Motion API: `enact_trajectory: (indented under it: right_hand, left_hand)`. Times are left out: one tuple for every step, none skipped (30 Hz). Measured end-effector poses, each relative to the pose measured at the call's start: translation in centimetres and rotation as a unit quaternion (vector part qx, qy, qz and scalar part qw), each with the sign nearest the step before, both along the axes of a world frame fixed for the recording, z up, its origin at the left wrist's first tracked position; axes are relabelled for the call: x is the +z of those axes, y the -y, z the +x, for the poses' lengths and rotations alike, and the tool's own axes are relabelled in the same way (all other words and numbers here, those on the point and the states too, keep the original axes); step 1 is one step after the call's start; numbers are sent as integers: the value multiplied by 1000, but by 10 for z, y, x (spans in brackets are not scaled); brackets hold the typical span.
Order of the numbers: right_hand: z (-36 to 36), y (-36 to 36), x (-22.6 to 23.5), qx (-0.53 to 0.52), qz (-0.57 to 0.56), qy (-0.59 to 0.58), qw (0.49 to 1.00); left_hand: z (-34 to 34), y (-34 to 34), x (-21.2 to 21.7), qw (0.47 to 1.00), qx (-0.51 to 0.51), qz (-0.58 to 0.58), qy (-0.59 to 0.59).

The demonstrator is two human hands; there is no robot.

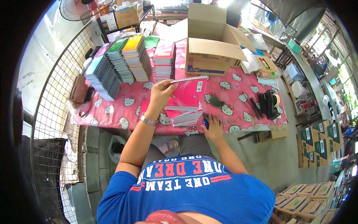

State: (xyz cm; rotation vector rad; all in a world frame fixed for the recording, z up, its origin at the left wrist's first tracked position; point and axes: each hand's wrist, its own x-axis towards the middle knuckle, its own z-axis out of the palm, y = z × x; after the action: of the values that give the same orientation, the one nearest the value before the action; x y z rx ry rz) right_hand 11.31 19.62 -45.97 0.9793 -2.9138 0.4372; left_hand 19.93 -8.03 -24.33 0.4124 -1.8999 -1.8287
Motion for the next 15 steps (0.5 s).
enact_trajectory:
  right_hand:
    - [-1,-5,1,-8,2,0,1000]
    - [-5,-9,2,-30,-57,39,997]
    - [-10,-12,5,-51,-117,78,989]
    - [-8,-2,26,-48,-116,82,989]
    - [2,19,80,-10,-280,80,957]
    - [14,32,131,19,-434,74,898]
    - [23,39,167,15,-433,72,899]
    - [32,46,198,98,-410,37,906]
    - [37,51,219,179,-384,2,906]
    - [38,56,231,180,-385,2,905]
    - [38,60,240,203,-364,-27,909]
    - [37,63,244,224,-342,-56,911]
    - [36,64,246,227,-342,-55,910]
    - [33,65,248,246,-322,-67,912]
    - [33,64,247,266,-303,-75,912]
  left_hand:
    - [-3,-6,-2,1000,-8,2,0]
    - [-6,-15,-3,995,32,-70,-61]
    - [-8,-23,-4,980,72,-140,-123]
    - [-3,-27,-5,980,75,-141,-119]
    - [4,-29,0,962,107,-205,-146]
    - [8,-34,5,939,132,-265,-175]
    - [9,-39,10,936,132,-269,-182]
    - [9,-42,10,938,129,-267,-183]
    - [9,-43,10,939,124,-267,-177]
    - [9,-43,11,939,123,-271,-171]
    - [10,-44,12,939,125,-272,-170]
    - [12,-44,13,939,126,-271,-171]
    - [14,-44,13,939,128,-271,-172]
    - [15,-42,13,938,132,-271,-171]
    - [19,-40,11,934,134,-282,-171]
